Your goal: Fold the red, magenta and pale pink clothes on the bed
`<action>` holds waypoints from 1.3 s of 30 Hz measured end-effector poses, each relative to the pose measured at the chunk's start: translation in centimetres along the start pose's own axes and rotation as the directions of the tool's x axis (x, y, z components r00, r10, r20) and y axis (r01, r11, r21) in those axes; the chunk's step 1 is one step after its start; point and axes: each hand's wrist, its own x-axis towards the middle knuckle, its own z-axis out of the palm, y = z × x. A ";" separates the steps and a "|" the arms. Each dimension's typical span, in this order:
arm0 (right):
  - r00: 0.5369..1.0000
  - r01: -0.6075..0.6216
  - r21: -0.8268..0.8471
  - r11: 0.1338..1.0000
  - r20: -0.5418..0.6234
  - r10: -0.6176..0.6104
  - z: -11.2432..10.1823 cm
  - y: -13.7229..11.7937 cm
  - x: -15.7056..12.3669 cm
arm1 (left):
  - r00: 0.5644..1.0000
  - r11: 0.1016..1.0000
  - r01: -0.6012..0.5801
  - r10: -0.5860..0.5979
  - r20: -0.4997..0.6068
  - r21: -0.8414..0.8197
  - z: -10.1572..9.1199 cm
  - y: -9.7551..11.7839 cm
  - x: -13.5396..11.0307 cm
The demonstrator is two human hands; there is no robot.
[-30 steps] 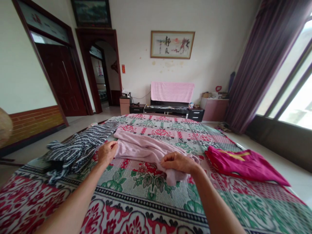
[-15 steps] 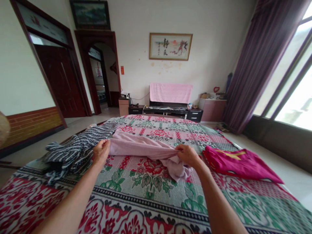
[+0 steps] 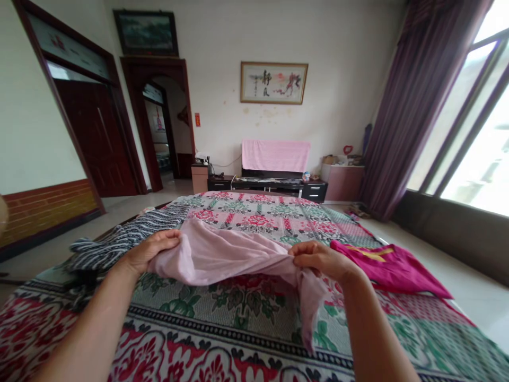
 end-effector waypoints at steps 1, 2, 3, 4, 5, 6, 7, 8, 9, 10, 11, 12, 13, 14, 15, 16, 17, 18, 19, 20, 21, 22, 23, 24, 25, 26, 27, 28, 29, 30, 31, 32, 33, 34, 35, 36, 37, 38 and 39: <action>0.998 -0.012 -0.047 0.999 -0.055 0.009 -0.1 0.5 0.7 | 0.999 0.991 0.005 0.000 -0.037 0.132 0.0 -0.1 0.5; 0.993 -0.028 -0.098 0.995 -0.120 0.016 -0.3 1.0 1.7 | 0.996 0.957 0.020 0.006 -0.089 0.288 0.0 -0.3 1.2; 0.981 -0.054 -0.144 0.988 -0.192 0.026 -0.4 1.4 2.9 | 0.988 0.895 0.044 0.025 -0.150 0.443 -0.1 -0.4 2.1; 0.966 -0.080 -0.184 0.980 -0.255 0.031 -0.5 1.6 4.2 | 0.977 0.815 0.080 0.049 -0.206 0.574 -0.1 -0.4 3.1; 0.941 -0.087 -0.207 0.975 -0.337 0.013 -0.7 1.6 5.7 | 0.965 0.743 0.117 0.072 -0.252 0.659 0.0 -0.3 4.1; 0.909 -0.083 -0.205 0.975 -0.417 -0.010 -1.0 1.3 7.2 | 0.952 0.706 0.135 0.101 -0.288 0.695 0.1 0.0 5.3; 0.864 -0.051 -0.174 0.983 -0.501 -0.044 -1.3 0.8 8.7 | 0.934 0.715 0.142 0.131 -0.331 0.685 0.4 0.4 6.5; 0.779 0.036 -0.131 0.991 -0.618 -0.110 -1.7 0.2 10.0 | 0.908 0.773 0.109 0.178 -0.379 0.625 0.7 0.8 7.7; 0.671 0.125 -0.111 0.986 -0.722 -0.166 -2.1 -0.5 11.2 | 0.850 0.844 0.022 0.266 -0.454 0.536 1.0 1.3 8.9; 0.564 0.215 -0.134 0.967 -0.792 -0.235 -2.5 -1.2 12.1 | 0.775 0.881 -0.083 0.351 -0.526 0.466 1.4 1.6 9.9; 0.488 0.287 -0.202 0.936 -0.811 -0.324 -2.8 -1.7 12.7 | 0.719 0.884 -0.178 0.416 -0.557 0.432 1.7 1.8 10.8; 0.418 0.329 -0.283 0.901 -0.812 -0.408 -3.0 -2.0 13.1 | 0.669 0.874 -0.243 0.466 -0.579 0.422 1.9 1.6 11.4; 0.381 0.351 -0.368 0.861 -0.784 -0.490 -3.0 -1.9 13.3 | 0.652 0.853 -0.277 0.505 -0.565 0.442 1.9 1.2 11.8; 0.374 0.355 -0.442 0.824 -0.740 -0.559 -2.7 -1.5 13.3 | 0.654 0.830 -0.276 0.532 -0.538 0.485 1.9 0.5 12.0; 0.392 0.346 -0.499 0.795 -0.692 -0.606 -2.2 -0.7 13.1 | 0.672 0.799 -0.246 0.548 -0.498 0.548 1.8 -0.6 12.0; 0.437 0.331 -0.536 0.776 -0.642 -0.630 -1.4 0.3 12.8 | 0.704 0.752 -0.198 0.555 -0.443 0.628 1.7 -1.8 11.7; 0.487 0.305 -0.549 0.778 -0.613 -0.623 -0.4 1.5 12.4 | 0.730 0.702 -0.130 0.546 -0.412 0.700 1.6 -3.2 11.4; 0.540 0.265 -0.552 0.791 -0.594 -0.596 0.8 2.7 12.0 | 0.757 0.654 -0.058 0.521 -0.393 0.755 1.5 -4.6 11.0; 0.597 0.221 -0.558 0.799 -0.571 -0.564 2.0 3.9 11.5 | 0.784 0.609 0.002 0.491 -0.379 0.793 1.4 -6.0 10.5; 0.632 0.190 -0.569 0.800 -0.553 -0.544 3.3 4.8 11.1 | 0.804 0.571 0.052 0.463 -0.373 0.819 1.5 -7.3 10.1; 0.669 0.181 -0.585 0.790 -0.516 -0.535 4.5 5.5 10.8 | 0.820 0.535 0.080 0.444 -0.361 0.841 1.6 -8.3 9.7; 0.687 0.176 -0.592 0.787 -0.499 -0.529 5.6 5.8 10.5 | 0.834 0.500 0.088 0.437 -0.338 0.861 1.8 -9.2 9.4; 0.702 0.181 -0.592 0.785 -0.482 -0.525 6.6 5.9 10.3 | 0.842 0.462 0.072 0.446 -0.302 0.884 2.1 -10.0 9.2; 0.718 0.196 -0.594 0.780 -0.455 -0.527 7.5 5.8 10.3 | 0.846 0.423 0.042 0.467 -0.258 0.905 2.3 -10.5 9.0; 0.733 0.209 -0.596 0.776 -0.430 -0.528 8.3 5.5 10.3 | 0.845 0.387 0.010 0.490 -0.215 0.922 2.6 -10.9 8.8; 0.745 0.220 -0.603 0.767 -0.404 -0.531 9.1 5.2 10.4 | 0.841 0.355 -0.019 0.511 -0.177 0.935 2.8 -11.1 8.7; 0.753 0.225 -0.620 0.752 -0.379 -0.538 9.8 4.8 10.7 | 0.838 0.333 -0.039 0.525 -0.151 0.942 2.9 -11.2 8.6; 0.758 0.229 -0.647 0.727 -0.350 -0.551 10.4 4.5 10.9 | 0.837 0.322 -0.049 0.530 -0.137 0.946 3.0 -11.3 8.5; 0.761 0.234 -0.680 0.694 -0.316 -0.566 11.0 4.4 11.2 | 0.838 0.317 -0.054 0.530 -0.130 0.947 3.1 -11.3 8.5; 0.768 0.240 -0.713 0.659 -0.275 -0.578 11.5 4.3 11.5 | 0.841 0.318 -0.057 0.526 -0.126 0.946 3.1 -11.3 8.4; 0.777 0.244 -0.739 0.628 -0.238 -0.582 11.9 4.4 11.7 | 0.844 0.320 -0.060 0.522 -0.123 0.945 3.1 -11.2 8.3; 0.786 0.245 -0.755 0.608 -0.213 -0.580 12.1 4.5 11.9 | 0.846 0.323 -0.065 0.520 -0.120 0.944 3.1 -11.2 8.2; 0.793 0.242 -0.762 0.601 -0.202 -0.575 12.2 4.6 12.0 | 0.846 0.326 -0.071 0.520 -0.116 0.943 3.1 -11.2 8.2; 0.796 0.234 -0.759 0.608 -0.209 -0.568 12.2 4.7 12.1 | 0.846 0.330 -0.078 0.521 -0.112 0.941 3.0 -11.2 8.2; 0.795 0.224 -0.747 0.626 -0.232 -0.561 12.1 4.7 12.0 | 0.844 0.336 -0.084 0.524 -0.112 0.938 3.0 -11.2 8.2; 0.795 0.219 -0.728 0.650 -0.254 -0.551 11.8 4.6 11.8 | 0.841 0.344 -0.089 0.529 -0.114 0.935 3.0 -11.3 8.2; 0.800 0.223 -0.701 0.678 -0.266 -0.538 11.5 4.4 11.6 | 0.836 0.355 -0.091 0.535 -0.122 0.931 3.0 -11.3 8.3; 0.814 0.232 -0.666 0.709 -0.265 -0.516 11.1 4.2 11.2 | 0.831 0.368 -0.091 0.541 -0.133 0.925 2.9 -11.4 8.4; 0.839 0.244 -0.618 0.747 -0.252 -0.483 10.7 3.8 10.8 | 0.823 0.382 -0.089 0.549 -0.148 0.920 2.9 -11.4 8.5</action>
